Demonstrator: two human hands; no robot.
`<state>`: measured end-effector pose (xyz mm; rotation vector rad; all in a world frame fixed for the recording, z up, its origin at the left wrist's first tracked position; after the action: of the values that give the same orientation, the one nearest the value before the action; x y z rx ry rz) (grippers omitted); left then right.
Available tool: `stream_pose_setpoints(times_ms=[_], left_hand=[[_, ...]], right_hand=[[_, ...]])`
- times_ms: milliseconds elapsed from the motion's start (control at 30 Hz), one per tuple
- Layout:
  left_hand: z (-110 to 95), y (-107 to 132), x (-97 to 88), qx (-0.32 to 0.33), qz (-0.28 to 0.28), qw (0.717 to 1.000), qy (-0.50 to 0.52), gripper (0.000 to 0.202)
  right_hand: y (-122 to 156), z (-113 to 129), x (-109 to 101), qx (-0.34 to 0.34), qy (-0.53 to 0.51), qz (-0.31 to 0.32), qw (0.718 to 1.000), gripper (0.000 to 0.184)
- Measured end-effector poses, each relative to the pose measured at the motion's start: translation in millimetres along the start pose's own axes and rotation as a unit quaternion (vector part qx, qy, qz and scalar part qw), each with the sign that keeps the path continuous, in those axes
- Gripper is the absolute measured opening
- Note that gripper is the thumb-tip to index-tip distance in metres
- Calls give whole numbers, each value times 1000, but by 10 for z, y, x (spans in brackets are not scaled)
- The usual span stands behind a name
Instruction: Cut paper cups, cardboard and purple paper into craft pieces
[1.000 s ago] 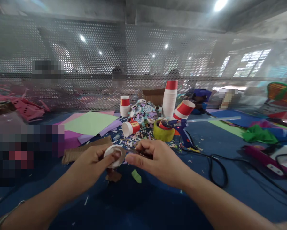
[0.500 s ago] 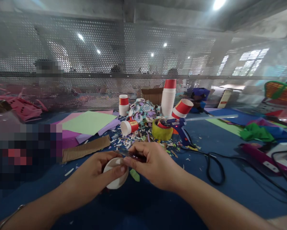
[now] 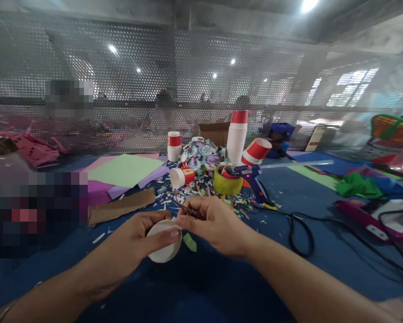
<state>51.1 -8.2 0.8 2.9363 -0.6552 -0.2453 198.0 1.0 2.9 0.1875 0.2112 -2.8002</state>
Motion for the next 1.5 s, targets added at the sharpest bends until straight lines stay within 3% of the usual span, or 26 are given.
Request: stream_pose_setpoints(times_ms=[167, 333, 667, 933, 1500], left_hand=[[-21, -17, -16, 42, 19, 999, -16, 28], [-44, -19, 11, 66, 21, 997, -18, 34], [-6, -48, -74, 33, -44, 997, 61, 34], [-23, -48, -93, 94, -55, 994, 9, 29], [-112, -3, -97, 215, -51, 974, -47, 21]], right_hand=[[12, -3, -1, 0, -52, 26, 998, 31], [28, 80, -11, -43, -37, 16, 998, 27], [114, 139, -105, -113, 138, -53, 983, 26], [144, 177, -85, -126, 250, -53, 958, 32], [190, 241, -64, -214, 309, -71, 924, 30]])
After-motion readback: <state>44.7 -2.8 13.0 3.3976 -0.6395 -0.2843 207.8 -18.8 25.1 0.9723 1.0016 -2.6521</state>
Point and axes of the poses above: each hand's wrist, its own y-axis away from the middle knuckle, its own x-axis out of the palm, z = x × y, the point moved 4 cm from there along -y, towards the middle knuckle, and after that the axes turned 8 degrees about -z, right-handed, at the moved point
